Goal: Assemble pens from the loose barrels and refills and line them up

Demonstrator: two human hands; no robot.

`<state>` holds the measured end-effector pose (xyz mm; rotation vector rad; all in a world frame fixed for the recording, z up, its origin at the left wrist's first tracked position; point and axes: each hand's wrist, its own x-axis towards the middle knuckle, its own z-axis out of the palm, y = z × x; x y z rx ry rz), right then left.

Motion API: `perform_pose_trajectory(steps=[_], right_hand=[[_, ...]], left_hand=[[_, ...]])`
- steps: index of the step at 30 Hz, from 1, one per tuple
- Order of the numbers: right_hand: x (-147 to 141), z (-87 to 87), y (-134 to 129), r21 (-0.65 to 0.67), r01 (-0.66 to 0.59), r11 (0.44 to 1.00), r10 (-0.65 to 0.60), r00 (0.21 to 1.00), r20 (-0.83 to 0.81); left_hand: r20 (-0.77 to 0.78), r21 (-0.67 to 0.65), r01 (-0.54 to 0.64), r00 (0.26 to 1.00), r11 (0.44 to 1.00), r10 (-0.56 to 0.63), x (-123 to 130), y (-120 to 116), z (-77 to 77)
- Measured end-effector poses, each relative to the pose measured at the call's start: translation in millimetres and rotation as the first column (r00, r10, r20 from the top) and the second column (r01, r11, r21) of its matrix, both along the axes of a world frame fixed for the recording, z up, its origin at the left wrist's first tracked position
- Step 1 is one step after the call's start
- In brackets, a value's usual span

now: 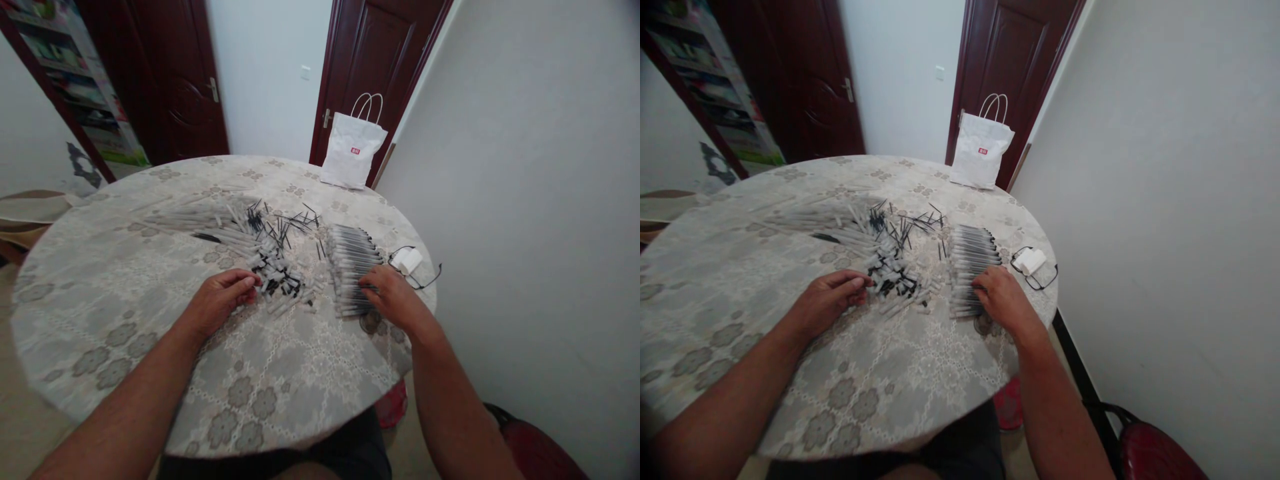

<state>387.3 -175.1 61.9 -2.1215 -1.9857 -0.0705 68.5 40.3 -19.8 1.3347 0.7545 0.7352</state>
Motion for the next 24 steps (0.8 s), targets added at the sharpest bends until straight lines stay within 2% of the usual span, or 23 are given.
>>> perform_pose_trajectory(steps=[6, 12, 15, 18, 21, 24], right_hand=[[-4.6, -13.3, 2.5, -0.034, 0.138, 0.990, -0.135, 0.988, 0.075], [-5.3, -19.2, -0.7, 0.000, 0.157, 0.988, -0.156, 0.987, 0.048], [-20.0, -11.0, 1.2, 0.067, 0.118, 0.991, -0.119, 0.993, 0.020], [-46.6, 3.3, 12.8, 0.105, 0.014, 0.994, -0.011, 0.999, -0.030], [-77.2, 13.9, 36.8, 0.048, -0.070, 0.996, 0.073, 0.995, -0.066], [-102.6, 12.3, 70.4, -0.053, -0.097, 0.994, 0.094, 0.994, -0.062]], left_hand=[[0.055, -0.041, -0.023, 0.998, 0.999, 0.026, 0.8, -1.3, 1.7], [0.072, -0.071, -0.032, 0.997, 0.997, 0.037, 1.2, -1.1, 1.0], [0.145, -0.118, -0.077, 0.985, 0.990, 0.094, 0.3, -0.8, 2.4], [0.222, -0.133, -0.163, 0.957, 0.978, 0.189, -1.5, -0.3, 6.0], [0.261, -0.100, -0.286, 0.917, 0.953, 0.303, -2.7, 0.5, 8.4], [0.271, -0.079, -0.363, 0.888, 0.928, 0.371, -2.8, 1.6, 7.1]])
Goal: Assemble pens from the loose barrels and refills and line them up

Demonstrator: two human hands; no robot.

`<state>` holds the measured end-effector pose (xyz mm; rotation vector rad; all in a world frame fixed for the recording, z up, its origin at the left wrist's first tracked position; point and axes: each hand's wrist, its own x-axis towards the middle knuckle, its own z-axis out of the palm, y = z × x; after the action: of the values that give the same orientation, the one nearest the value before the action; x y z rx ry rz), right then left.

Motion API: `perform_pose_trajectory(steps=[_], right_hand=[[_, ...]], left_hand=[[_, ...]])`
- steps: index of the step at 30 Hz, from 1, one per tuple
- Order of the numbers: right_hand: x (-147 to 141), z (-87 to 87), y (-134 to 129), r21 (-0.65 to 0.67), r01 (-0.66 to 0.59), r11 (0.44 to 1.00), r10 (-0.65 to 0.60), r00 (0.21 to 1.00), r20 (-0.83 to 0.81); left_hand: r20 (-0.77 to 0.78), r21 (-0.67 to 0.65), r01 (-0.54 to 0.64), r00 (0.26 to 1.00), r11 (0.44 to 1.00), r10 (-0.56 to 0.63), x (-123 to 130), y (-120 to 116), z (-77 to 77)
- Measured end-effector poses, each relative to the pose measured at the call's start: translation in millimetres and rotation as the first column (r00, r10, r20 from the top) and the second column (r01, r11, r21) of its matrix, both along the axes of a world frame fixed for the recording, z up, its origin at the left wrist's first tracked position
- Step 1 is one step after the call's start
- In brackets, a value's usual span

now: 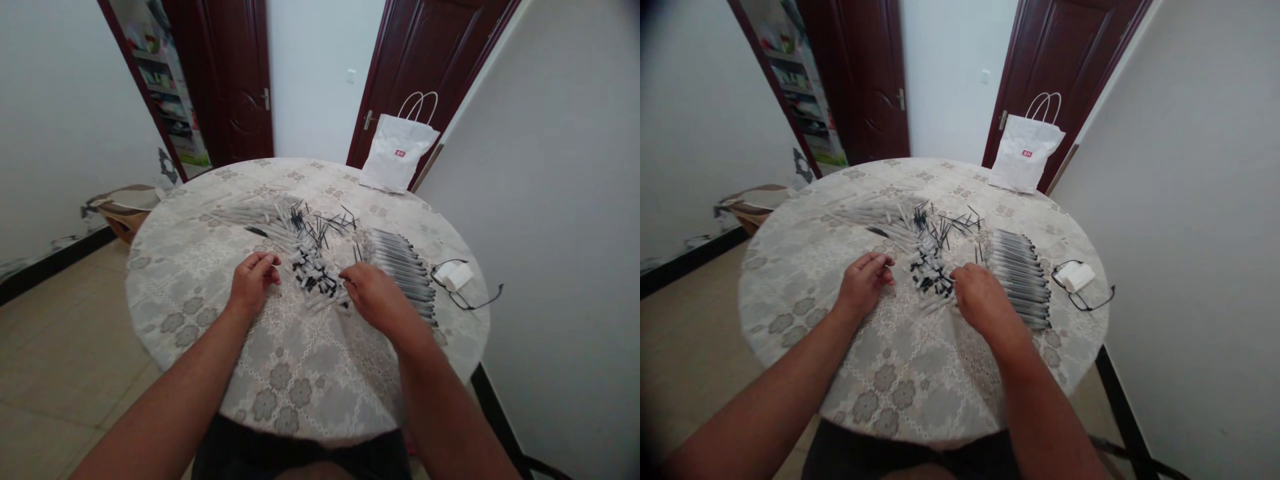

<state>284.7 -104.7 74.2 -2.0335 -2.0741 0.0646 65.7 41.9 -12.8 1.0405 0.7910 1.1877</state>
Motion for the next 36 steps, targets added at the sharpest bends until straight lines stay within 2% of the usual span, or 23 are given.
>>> perform_pose_trajectory(steps=[2, 6, 9, 13, 19, 23, 29, 33, 36], right_hand=[[-11.1, -7.8, 23.7, -0.030, 0.012, 0.999, -0.011, 1.000, 0.028], [-19.9, -28.0, 64.3, 0.011, 0.070, 0.997, -0.070, 0.995, 0.073], [-20.8, -39.3, 87.4, 0.023, 0.101, 0.995, -0.103, 0.992, 0.073], [-26.0, -47.4, 111.1, -0.006, 0.084, 0.996, -0.083, 0.994, 0.076], [-48.7, -50.7, 136.7, 0.050, 0.029, 0.998, -0.033, 0.996, 0.078], [-60.6, -51.3, 155.6, 0.057, 0.012, 0.998, -0.019, 0.993, 0.117], [-71.5, -58.6, 181.4, 0.016, 0.060, 0.998, -0.062, 0.980, 0.190], [-76.4, -66.3, 187.9, 0.038, 0.088, 0.995, -0.094, 0.972, 0.215], [-75.8, -71.7, 184.0, 0.048, 0.059, 0.997, -0.068, 0.969, 0.237]], left_hand=[[0.002, 0.004, -0.017, 1.000, 1.000, 0.017, 0.3, 1.1, -2.6], [-0.004, -0.007, -0.030, 1.000, 1.000, 0.029, 1.0, 3.7, -7.9], [-0.023, 0.000, -0.039, 0.999, 0.999, 0.039, 1.5, 5.2, -9.7], [-0.054, 0.014, -0.045, 0.997, 0.999, 0.046, 1.3, 5.8, -10.5], [-0.108, 0.065, -0.075, 0.991, 0.995, 0.082, -0.5, 4.6, -11.7], [-0.095, 0.052, -0.083, 0.992, 0.995, 0.088, -0.3, 4.7, -12.8], [-0.104, 0.046, -0.072, 0.992, 0.996, 0.077, 0.5, 5.7, -13.9], [-0.111, 0.050, -0.073, 0.991, 0.996, 0.078, 0.3, 5.5, -12.5], [-0.124, 0.044, -0.089, 0.988, 0.995, 0.094, 0.5, 4.7, -10.4]])
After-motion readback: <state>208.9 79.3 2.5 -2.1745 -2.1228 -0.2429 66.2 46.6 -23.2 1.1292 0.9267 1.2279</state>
